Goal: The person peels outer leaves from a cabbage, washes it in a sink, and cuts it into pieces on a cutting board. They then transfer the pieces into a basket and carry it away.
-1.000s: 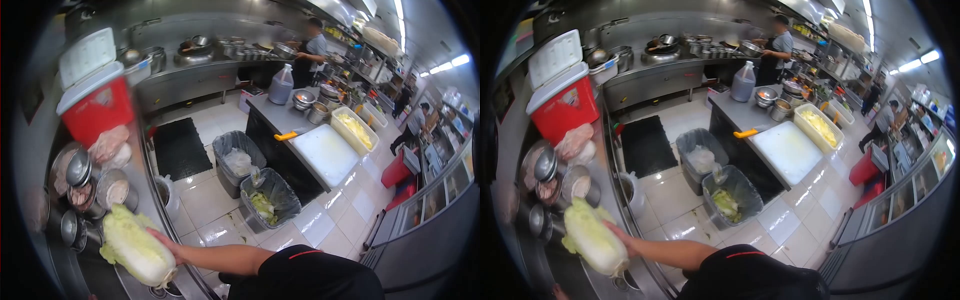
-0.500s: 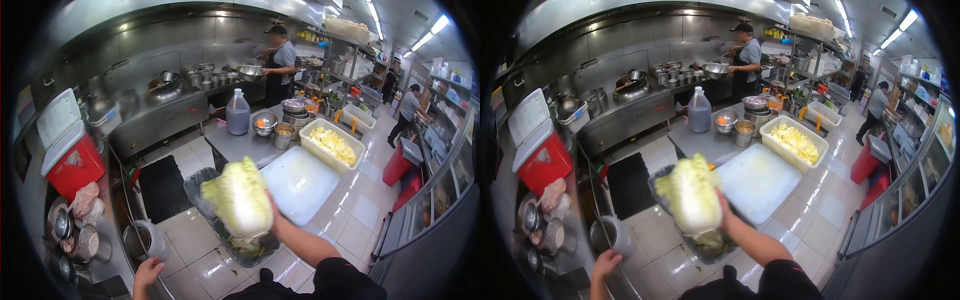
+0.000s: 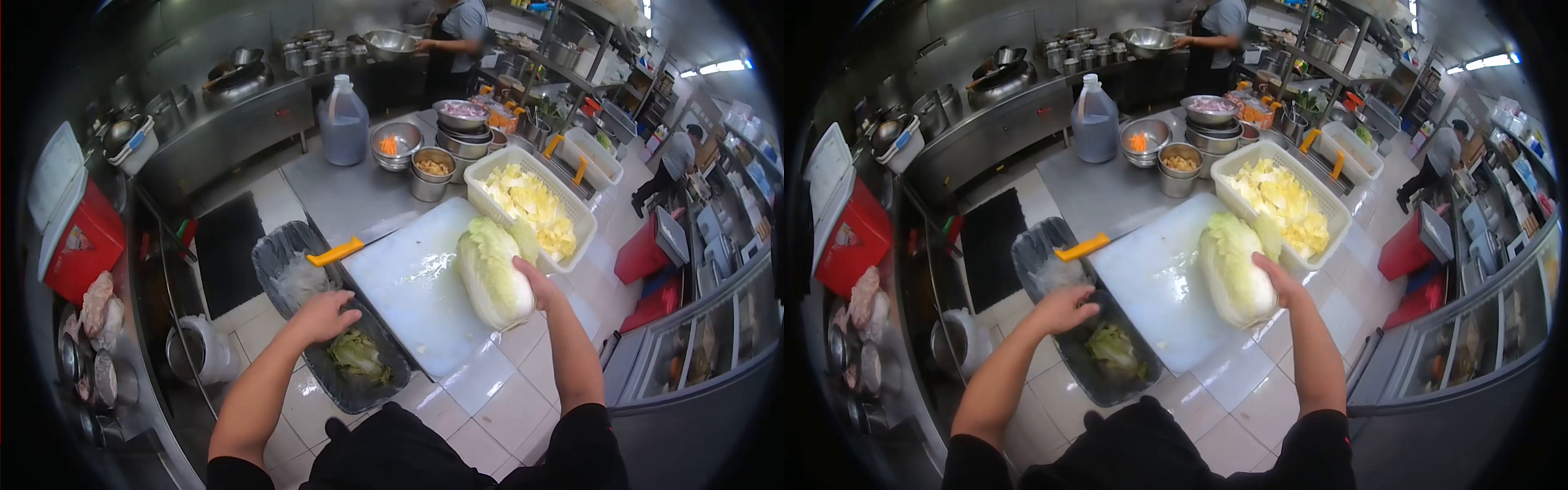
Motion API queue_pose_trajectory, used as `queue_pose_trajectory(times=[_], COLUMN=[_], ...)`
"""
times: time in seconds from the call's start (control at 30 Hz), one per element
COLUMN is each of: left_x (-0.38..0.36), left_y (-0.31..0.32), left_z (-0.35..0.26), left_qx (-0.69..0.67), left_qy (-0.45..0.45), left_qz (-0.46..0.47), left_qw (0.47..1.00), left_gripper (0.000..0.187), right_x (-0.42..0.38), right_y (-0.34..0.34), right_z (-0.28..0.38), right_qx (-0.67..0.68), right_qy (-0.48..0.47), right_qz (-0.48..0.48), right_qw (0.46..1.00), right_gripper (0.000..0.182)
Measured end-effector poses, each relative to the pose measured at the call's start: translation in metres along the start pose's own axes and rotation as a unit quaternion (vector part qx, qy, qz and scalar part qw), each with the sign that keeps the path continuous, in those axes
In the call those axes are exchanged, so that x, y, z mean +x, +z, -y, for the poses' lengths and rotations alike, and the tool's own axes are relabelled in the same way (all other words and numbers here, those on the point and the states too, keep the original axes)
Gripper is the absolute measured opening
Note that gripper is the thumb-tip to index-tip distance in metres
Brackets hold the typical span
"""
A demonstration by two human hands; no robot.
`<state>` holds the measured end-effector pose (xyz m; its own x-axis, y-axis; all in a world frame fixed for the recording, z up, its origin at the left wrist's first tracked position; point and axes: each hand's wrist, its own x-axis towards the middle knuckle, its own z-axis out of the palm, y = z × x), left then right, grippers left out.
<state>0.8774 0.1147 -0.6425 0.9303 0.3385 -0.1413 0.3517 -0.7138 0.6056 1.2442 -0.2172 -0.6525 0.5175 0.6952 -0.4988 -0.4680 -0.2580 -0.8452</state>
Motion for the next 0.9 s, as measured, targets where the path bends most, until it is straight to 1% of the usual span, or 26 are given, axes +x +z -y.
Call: queue_pose_trajectory(times=[0.03,0.07,0.1,0.13,0.23,0.27,0.33,0.37,0.43,0.47,0.53,0.57,0.63,0.67,0.73,0.83,0.87,0.9], left_x=[0.013,0.026,0.036,0.047,0.084,0.094,0.114,0.122,0.137,0.146,0.156,0.159,0.165,0.167,0.168,0.147,0.143,0.141], left_y=[0.003,0.007,0.011,0.014,0.023,0.022,0.019,0.017,0.004,0.001,-0.001,-0.004,-0.011,-0.013,-0.016,-0.016,-0.013,-0.012], left_z=[-0.001,0.0,0.002,0.004,0.029,0.037,0.043,0.046,0.047,0.049,0.053,0.055,0.058,0.06,0.06,0.042,0.042,0.045], left_qx=[0.024,0.047,0.069,0.068,0.149,0.165,0.192,0.187,0.176,0.17,0.155,0.14,0.113,0.1,0.076,-0.002,0.018,0.011], left_qy=[0.017,0.035,0.051,0.03,0.098,0.079,0.042,0.024,-0.006,-0.005,-0.003,-0.012,-0.028,-0.047,-0.082,-0.127,-0.116,-0.105], left_qz=[-0.012,-0.024,-0.036,-0.052,-0.198,-0.195,-0.188,-0.15,-0.075,-0.058,-0.022,0.014,0.084,0.103,0.147,0.095,0.092,0.093], left_qw=[0.999,0.998,0.996,0.996,0.964,0.964,0.962,0.97,0.981,0.984,0.988,0.99,0.99,0.989,0.983,0.987,0.989,0.99], left_gripper=[0.049,0.048,0.046,0.042,0.043,0.045,0.048,0.048,0.049,0.048,0.046,0.046,0.047,0.05,0.056,0.067,0.072,0.073], right_x=[-0.002,-0.002,-0.008,-0.029,-0.033,-0.029,-0.033,-0.035,-0.027,-0.023,-0.02,-0.017,-0.018,-0.018,-0.017,-0.014,-0.014,-0.014], right_y=[0.004,0.01,0.027,0.067,0.108,0.115,0.13,0.136,0.133,0.132,0.147,0.157,0.183,0.196,0.223,0.249,0.255,0.26], right_z=[0.01,0.019,0.03,0.051,0.044,0.038,0.028,0.025,0.019,0.018,0.021,0.024,0.02,0.016,0.007,-0.014,-0.02,-0.025], right_qx=[-0.104,-0.208,-0.31,-0.407,-0.552,-0.573,-0.62,-0.643,-0.642,-0.641,-0.619,-0.604,-0.661,-0.686,-0.725,-0.771,-0.783,-0.794], right_qy=[0.006,0.013,0.022,0.055,0.017,0.002,-0.044,-0.065,-0.15,-0.19,-0.122,-0.092,-0.094,-0.096,-0.085,-0.1,-0.108,-0.117], right_qz=[-0.03,-0.058,-0.083,-0.152,-0.182,-0.185,-0.208,-0.221,-0.256,-0.269,-0.239,-0.226,-0.244,-0.253,-0.281,-0.311,-0.318,-0.324], right_qw=[0.994,0.976,0.947,0.899,0.814,0.798,0.755,0.73,0.707,0.693,0.738,0.759,0.704,0.675,0.623,0.546,0.524,0.501], right_gripper=[0.087,0.09,0.094,0.112,0.125,0.136,0.13,0.126,0.112,0.104,0.09,0.083,0.079,0.077,0.078,0.08,0.08,0.08])
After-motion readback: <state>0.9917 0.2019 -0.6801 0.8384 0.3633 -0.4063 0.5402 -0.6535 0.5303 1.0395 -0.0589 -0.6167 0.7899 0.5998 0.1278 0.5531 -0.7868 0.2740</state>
